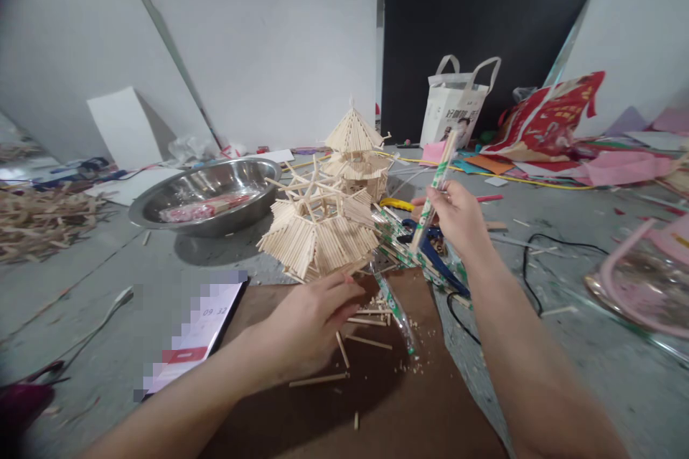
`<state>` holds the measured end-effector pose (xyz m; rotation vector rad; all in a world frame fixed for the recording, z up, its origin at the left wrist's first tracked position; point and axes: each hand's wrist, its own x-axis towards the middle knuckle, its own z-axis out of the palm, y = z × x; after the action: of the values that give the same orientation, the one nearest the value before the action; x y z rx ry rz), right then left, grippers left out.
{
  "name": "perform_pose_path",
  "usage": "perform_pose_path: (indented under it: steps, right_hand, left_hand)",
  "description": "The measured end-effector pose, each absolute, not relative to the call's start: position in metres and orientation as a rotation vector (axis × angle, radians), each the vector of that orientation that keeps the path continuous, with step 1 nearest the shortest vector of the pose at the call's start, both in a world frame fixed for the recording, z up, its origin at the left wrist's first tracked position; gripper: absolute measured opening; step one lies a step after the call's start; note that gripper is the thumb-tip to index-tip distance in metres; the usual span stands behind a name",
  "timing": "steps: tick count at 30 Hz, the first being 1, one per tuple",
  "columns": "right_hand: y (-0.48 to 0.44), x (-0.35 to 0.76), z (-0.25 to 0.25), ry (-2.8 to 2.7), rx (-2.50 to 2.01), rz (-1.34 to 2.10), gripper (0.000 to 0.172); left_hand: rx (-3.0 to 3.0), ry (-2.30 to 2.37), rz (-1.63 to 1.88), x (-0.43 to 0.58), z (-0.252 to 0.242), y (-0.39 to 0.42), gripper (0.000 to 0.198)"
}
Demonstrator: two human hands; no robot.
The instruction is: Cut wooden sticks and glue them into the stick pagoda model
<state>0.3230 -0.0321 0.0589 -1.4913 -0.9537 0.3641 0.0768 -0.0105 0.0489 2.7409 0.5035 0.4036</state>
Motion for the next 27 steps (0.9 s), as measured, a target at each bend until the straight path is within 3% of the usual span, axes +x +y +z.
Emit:
perform_pose_path:
  steps: [6,14,21,27]
  right_hand:
    - [-0.044,0.271,0.072,-0.864,-0.905,0.757,0.014]
    - [-0.041,0.237,0.061,-0.918,-0.856,0.975,0.009]
    - [-0.031,0.252,0.06,-0.746,-0.74,0.865,0.016]
    - [-0.028,0.217,0.04,-0.769,-0.779,1.071,0.018]
  left_hand:
    - [2.406,0.673,0.842,0.069,0.067,-0.009,0.029]
    - [1.733,0.665,0.559,0.086,0.047,-0.015,0.028]
    - [1.745,0.724,0.554,0.086,0.036,-0.009,0.03]
    - [1.699,0.731,0.633,0.086,0.034,-0.005,0.028]
